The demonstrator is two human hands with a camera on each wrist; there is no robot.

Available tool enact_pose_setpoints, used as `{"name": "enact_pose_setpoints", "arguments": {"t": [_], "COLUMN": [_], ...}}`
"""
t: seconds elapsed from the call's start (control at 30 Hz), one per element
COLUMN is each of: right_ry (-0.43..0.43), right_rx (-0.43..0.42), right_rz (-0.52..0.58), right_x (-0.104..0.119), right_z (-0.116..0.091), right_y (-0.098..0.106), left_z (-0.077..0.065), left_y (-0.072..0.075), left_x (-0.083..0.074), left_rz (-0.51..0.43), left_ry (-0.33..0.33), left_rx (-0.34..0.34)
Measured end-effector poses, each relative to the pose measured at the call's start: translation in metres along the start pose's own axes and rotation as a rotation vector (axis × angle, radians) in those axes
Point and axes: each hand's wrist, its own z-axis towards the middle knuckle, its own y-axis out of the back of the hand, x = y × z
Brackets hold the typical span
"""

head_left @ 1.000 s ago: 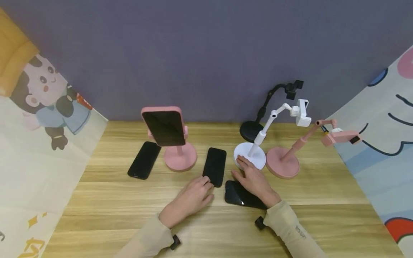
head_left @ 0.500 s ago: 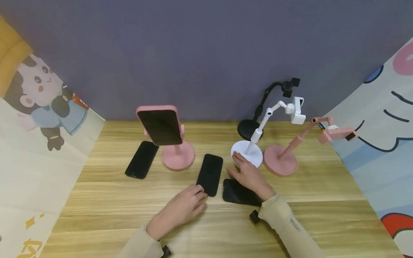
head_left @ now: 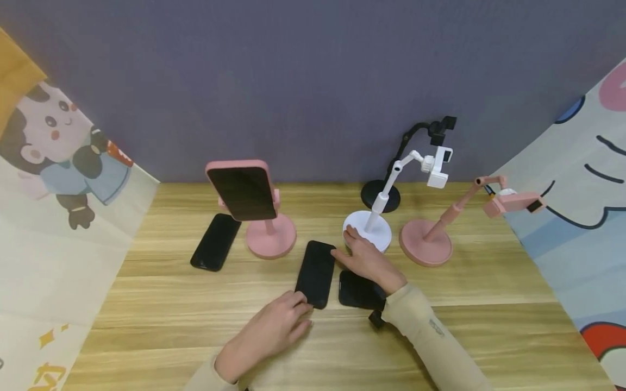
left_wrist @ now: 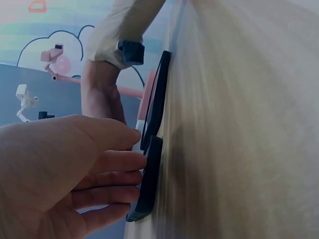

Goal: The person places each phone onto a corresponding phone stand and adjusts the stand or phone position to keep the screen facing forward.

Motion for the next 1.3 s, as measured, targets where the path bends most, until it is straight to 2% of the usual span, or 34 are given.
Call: {"name": "enact_pose_setpoints", "arguments": {"t": [0.17,0.47,0.73,0.9,1.1,1.3], "right_ry": [-0.016,-0.067,-0.090,-0.125,-0.171,-0.148], "right_rx": [0.045,0.095,0.061,0.047,0.046,0.024], "right_rz": [0.011,0.042,0.049,0.045,0.047,0.020], "right_x": [0.011,0.030,0.040,0.048,0.058,0.070], "right_z": [0.006,0.016,0.021,0.026,0.031,0.036], "right_y": [0.001,-0.004,-0.014,-0.019,-0.022,-0.027], "left_z": [-0.006,-0.014,-0.021,-0.024,-0.029,-0.029], "left_y": [0.002,0.005,0.006,0.007,0.005,0.004], "left_x": [-0.004,-0.015,-0.026,-0.031,-0.033,-0.032], "left_rz": [-0.007,0.006,-0.020,0.002,0.046,0.034], "left_ry": [0.005,0.017,0.056,0.049,-0.015,-0.034], "left_rx": [-0.008,0.058,0.139,0.138,0.069,0.052]}}
